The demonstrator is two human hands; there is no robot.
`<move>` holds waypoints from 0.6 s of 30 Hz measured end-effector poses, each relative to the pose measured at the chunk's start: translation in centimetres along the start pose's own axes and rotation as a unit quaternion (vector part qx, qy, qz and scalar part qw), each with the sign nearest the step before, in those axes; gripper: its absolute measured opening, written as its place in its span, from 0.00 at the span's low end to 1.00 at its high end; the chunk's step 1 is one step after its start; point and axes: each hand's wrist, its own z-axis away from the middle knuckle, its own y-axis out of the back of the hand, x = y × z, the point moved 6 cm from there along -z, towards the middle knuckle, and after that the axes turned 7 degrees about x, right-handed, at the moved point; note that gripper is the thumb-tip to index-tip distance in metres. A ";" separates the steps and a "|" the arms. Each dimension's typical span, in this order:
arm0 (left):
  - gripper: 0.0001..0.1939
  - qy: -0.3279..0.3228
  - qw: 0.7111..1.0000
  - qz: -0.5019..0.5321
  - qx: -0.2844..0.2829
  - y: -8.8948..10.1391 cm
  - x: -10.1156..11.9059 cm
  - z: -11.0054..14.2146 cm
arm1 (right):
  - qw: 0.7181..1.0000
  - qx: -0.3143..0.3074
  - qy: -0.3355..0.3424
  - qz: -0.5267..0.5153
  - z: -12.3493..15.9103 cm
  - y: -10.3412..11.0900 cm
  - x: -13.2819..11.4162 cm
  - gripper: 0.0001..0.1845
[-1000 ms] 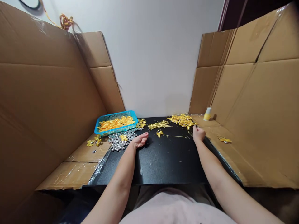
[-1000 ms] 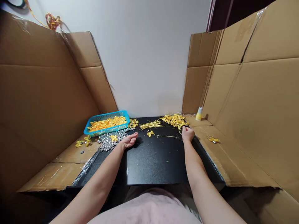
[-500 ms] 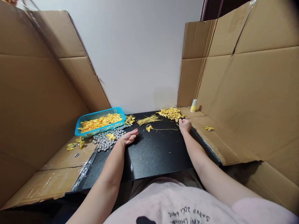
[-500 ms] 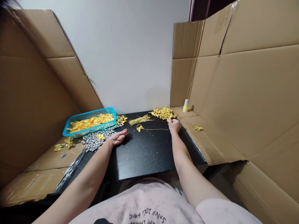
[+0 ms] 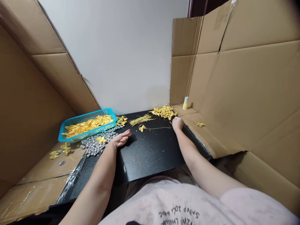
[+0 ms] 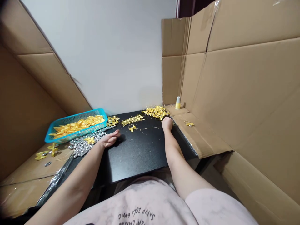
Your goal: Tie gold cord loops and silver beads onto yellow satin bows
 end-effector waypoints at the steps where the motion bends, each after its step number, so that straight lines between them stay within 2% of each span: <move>1: 0.13 0.001 1.000 0.000 -0.002 0.0 0.0 0.0 | 1.000 0.000 -0.002 -0.003 0.0 0.0 0.0 0.16; 11: 0.09 0.017 0.999 0.018 -0.046 -0.4 0.0 0.4 | 0.999 -0.007 -0.024 -0.045 -0.5 -0.2 0.4 0.16; 18: 0.09 0.021 0.998 0.018 -0.050 -1.0 0.0 0.9 | 0.994 -0.032 -0.051 -0.089 -0.6 -0.5 0.6 0.17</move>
